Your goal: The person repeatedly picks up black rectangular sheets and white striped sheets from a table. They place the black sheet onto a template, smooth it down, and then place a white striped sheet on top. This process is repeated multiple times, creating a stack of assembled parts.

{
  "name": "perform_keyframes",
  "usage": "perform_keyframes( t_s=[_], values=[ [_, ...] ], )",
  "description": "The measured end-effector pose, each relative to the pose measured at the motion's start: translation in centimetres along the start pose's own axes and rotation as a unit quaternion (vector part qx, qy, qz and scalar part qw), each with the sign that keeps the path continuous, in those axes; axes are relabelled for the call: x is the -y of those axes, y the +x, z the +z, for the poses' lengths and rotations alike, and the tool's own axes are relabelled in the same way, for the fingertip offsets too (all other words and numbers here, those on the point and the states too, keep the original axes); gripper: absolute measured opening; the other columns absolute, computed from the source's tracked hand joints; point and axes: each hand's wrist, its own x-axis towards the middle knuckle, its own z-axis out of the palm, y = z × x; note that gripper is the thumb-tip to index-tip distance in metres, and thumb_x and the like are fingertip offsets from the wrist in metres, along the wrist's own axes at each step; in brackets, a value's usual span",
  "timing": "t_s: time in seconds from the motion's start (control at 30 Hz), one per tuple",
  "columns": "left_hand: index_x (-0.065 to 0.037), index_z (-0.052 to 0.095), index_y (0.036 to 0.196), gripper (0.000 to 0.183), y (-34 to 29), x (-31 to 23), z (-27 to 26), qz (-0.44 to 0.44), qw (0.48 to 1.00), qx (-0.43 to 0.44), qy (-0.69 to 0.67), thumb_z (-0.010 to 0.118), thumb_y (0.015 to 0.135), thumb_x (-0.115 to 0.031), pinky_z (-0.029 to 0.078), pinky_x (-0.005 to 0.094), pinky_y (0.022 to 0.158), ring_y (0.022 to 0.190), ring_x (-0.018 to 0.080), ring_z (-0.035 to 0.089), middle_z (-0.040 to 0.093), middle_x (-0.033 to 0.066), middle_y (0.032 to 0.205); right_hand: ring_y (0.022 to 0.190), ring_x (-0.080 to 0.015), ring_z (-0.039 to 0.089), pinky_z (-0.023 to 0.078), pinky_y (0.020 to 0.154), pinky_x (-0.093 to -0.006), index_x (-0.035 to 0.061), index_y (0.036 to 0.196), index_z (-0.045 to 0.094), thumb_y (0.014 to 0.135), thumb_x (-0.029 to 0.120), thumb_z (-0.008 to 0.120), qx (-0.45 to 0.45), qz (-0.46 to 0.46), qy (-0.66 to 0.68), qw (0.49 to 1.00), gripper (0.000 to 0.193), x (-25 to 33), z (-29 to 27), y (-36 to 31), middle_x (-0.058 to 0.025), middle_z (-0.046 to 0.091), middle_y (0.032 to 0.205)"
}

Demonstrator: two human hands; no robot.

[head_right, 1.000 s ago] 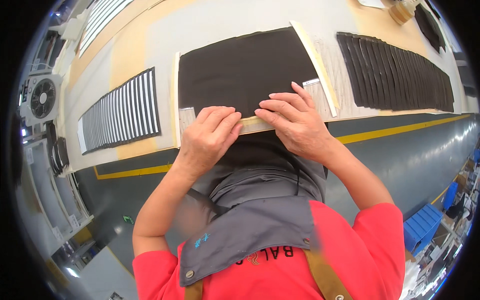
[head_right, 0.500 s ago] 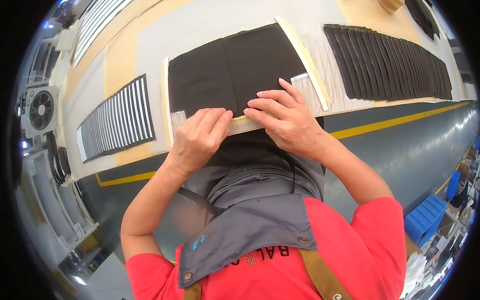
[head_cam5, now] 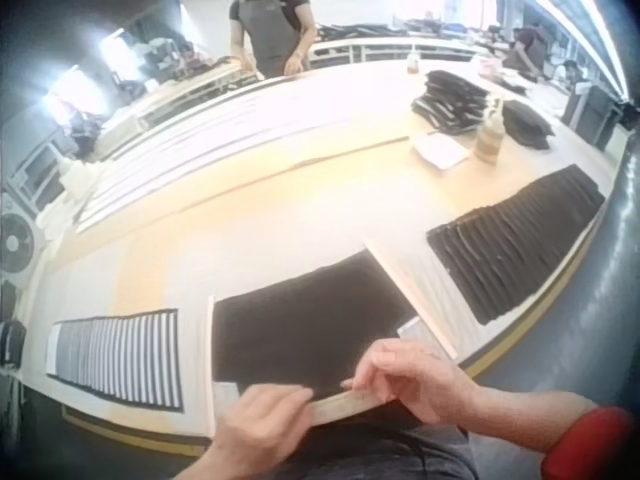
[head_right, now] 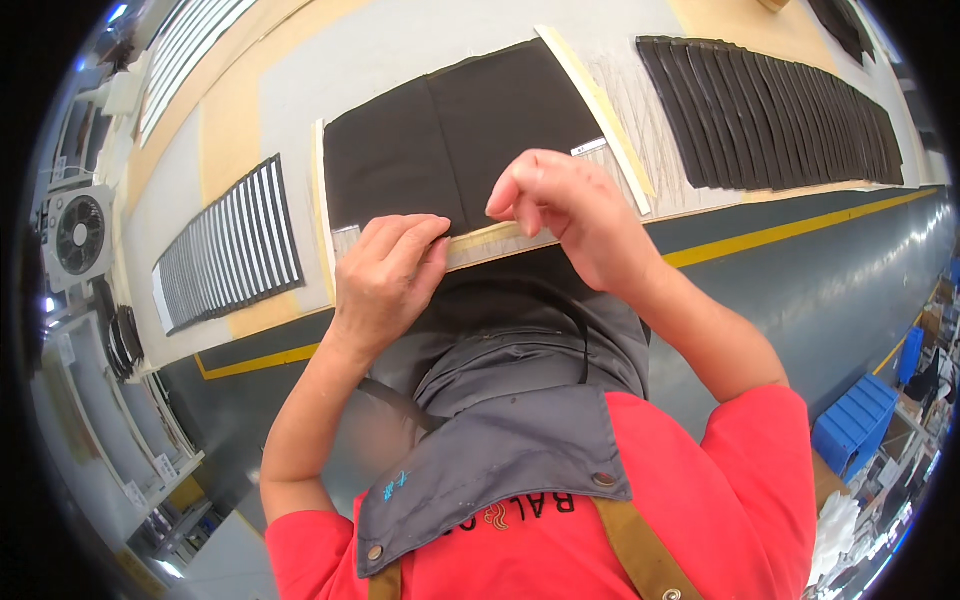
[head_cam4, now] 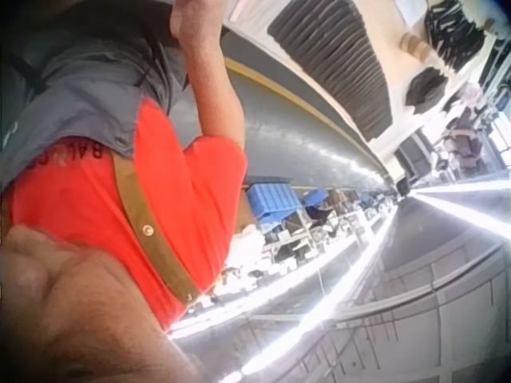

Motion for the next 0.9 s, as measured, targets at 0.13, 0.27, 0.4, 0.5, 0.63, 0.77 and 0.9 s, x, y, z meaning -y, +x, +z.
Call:
perform_keyframes(
  t_s=[0.13,0.27,0.4,0.5,0.63,0.77,0.9],
  values=[
    [-0.004,0.075,0.104,0.023,-0.2,0.0,0.2,-0.009,1.0,-0.011,-0.015,0.081,0.082,0.001,0.059,0.0372,0.076,0.09,0.0262,0.072,0.075,0.0079,0.101,0.066,-0.0125,0.057,0.057,0.103,-0.0446,0.0035,0.083,0.068,0.104,0.028,0.055,0.022,0.028,0.16,0.986,0.035,-0.3,-0.2,1.3,-0.0025,0.059,0.067],
    [-0.004,0.075,0.104,0.024,-0.1,-0.1,0.3,-0.015,0.999,-0.016,-0.024,0.082,0.081,0.001,0.059,0.0372,0.077,0.091,0.0265,0.071,0.074,0.0081,0.102,0.063,-0.0131,0.057,0.057,0.101,-0.0466,0.0034,0.082,0.069,0.104,0.029,0.055,0.018,0.041,0.169,0.985,0.036,-0.4,0.2,1.6,-0.0024,0.059,0.067],
    [-0.004,0.075,0.104,0.025,-0.2,0.0,0.3,-0.017,0.999,-0.015,-0.025,0.083,0.081,0.0,0.059,0.037,0.077,0.092,0.0262,0.071,0.074,0.0077,0.102,0.064,-0.0134,0.058,0.057,0.102,-0.048,0.0035,0.083,0.069,0.104,0.03,0.054,0.026,0.046,0.18,0.982,0.036,-0.6,0.3,1.9,-0.0022,0.059,0.067],
    [-0.005,0.075,0.104,0.026,-0.1,0.0,0.4,-0.017,0.999,-0.016,-0.023,0.084,0.08,0.0,0.059,0.037,0.077,0.093,0.0264,0.07,0.074,0.0074,0.101,0.065,-0.014,0.058,0.056,0.102,-0.0493,0.0034,0.086,0.068,0.105,0.029,0.052,0.032,0.046,0.196,0.979,0.036,-0.8,0.1,1.9,-0.0021,0.059,0.067],
    [-0.005,0.075,0.103,0.026,-0.2,0.0,0.7,-0.018,0.999,-0.022,-0.02,0.084,0.079,0.0,0.058,0.0374,0.077,0.092,0.0269,0.07,0.073,0.007,0.1,0.065,-0.0144,0.057,0.056,0.104,-0.0507,0.0029,0.09,0.068,0.105,0.028,0.05,0.039,0.047,0.225,0.972,0.035,-1.1,0.0,2.1,-0.002,0.059,0.068],
    [-0.004,0.074,0.101,0.025,-0.2,0.1,1.3,-0.005,0.999,-0.043,-0.005,0.083,0.079,0.002,0.058,0.0378,0.076,0.09,0.0271,0.069,0.073,0.007,0.098,0.066,-0.0157,0.058,0.056,0.104,-0.0499,0.0028,0.092,0.068,0.106,0.028,0.05,0.051,0.046,0.256,0.964,0.034,-0.8,0.1,2.1,-0.0028,0.06,0.072],
    [-0.004,0.074,0.099,0.023,-0.2,0.3,1.5,-0.004,0.998,-0.056,-0.001,0.081,0.079,0.005,0.057,0.0378,0.075,0.088,0.0269,0.069,0.073,0.007,0.096,0.078,-0.0183,0.06,0.055,0.096,-0.0426,0.0022,0.1,0.072,0.104,0.022,0.053,0.013,-0.017,-0.098,0.995,0.027,0.2,0.8,1.0,-0.0046,0.065,0.084]
  ],
)
